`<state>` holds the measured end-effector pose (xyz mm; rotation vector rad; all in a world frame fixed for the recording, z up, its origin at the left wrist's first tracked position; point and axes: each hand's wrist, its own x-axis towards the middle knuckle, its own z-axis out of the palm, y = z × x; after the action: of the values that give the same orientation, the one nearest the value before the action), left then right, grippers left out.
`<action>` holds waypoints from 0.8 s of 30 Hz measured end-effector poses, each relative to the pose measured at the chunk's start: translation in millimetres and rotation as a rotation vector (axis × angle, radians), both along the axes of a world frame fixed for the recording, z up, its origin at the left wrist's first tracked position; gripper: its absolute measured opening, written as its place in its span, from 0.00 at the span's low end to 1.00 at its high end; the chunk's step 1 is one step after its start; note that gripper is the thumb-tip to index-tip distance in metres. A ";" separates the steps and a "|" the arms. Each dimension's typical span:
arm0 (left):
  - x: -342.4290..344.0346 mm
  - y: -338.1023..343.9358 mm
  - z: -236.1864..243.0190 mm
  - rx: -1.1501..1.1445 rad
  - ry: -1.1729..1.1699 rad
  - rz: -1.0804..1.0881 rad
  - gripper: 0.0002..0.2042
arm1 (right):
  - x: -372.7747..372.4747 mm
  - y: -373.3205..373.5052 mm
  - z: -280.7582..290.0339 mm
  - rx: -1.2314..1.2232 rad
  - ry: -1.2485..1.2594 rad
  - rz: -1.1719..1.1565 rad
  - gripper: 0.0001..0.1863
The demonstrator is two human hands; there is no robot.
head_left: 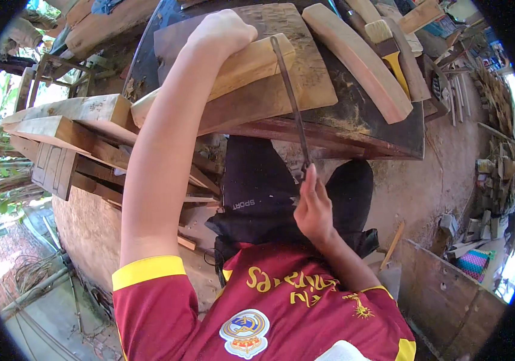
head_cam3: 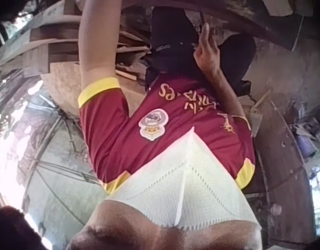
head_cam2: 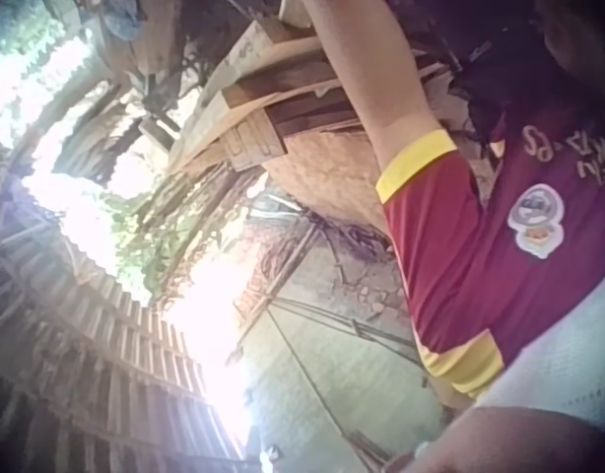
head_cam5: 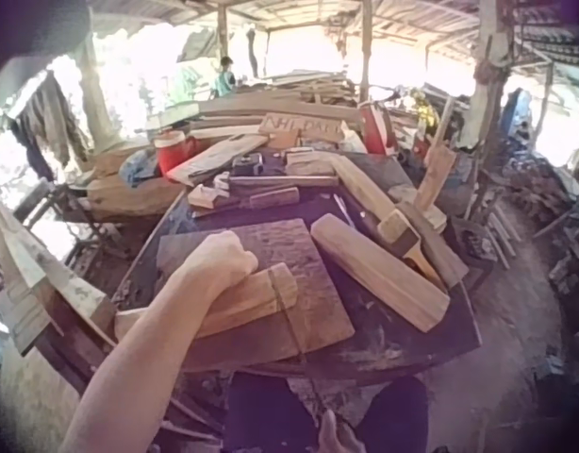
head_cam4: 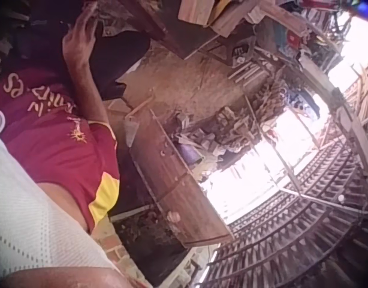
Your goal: The person uses a hand saw to cut a small piece of wood clamped to a workbench. They hold the wood steady with their left hand while sawing with their right hand, creating a cut through the material.
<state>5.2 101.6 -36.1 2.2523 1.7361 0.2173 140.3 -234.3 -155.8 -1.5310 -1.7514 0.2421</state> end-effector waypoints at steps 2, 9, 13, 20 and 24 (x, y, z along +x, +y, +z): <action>-0.9 7.1 -1.9 -0.002 -0.031 -0.061 0.20 | -2.9 -2.6 -0.1 -0.063 0.069 -0.038 0.30; -26.7 51.0 -32.7 -0.014 -0.013 -0.142 0.21 | -8.1 9.6 5.4 0.002 -0.008 0.033 0.44; -21.8 46.1 -32.5 -0.006 -0.035 -0.157 0.21 | 8.9 13.2 2.2 -0.024 -0.063 0.021 0.45; -23.8 37.7 -36.8 0.009 -0.090 -0.263 0.21 | -11.5 83.8 74.4 -0.049 0.061 0.009 0.46; -23.5 37.8 -33.9 -0.091 -0.104 -0.220 0.21 | -24.5 101.5 95.3 -0.089 0.108 -0.025 0.39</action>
<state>-18.3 139.3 -70.1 2.2991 1.4048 0.1997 115.8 -132.8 -60.5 -1.5723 -1.6554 0.3874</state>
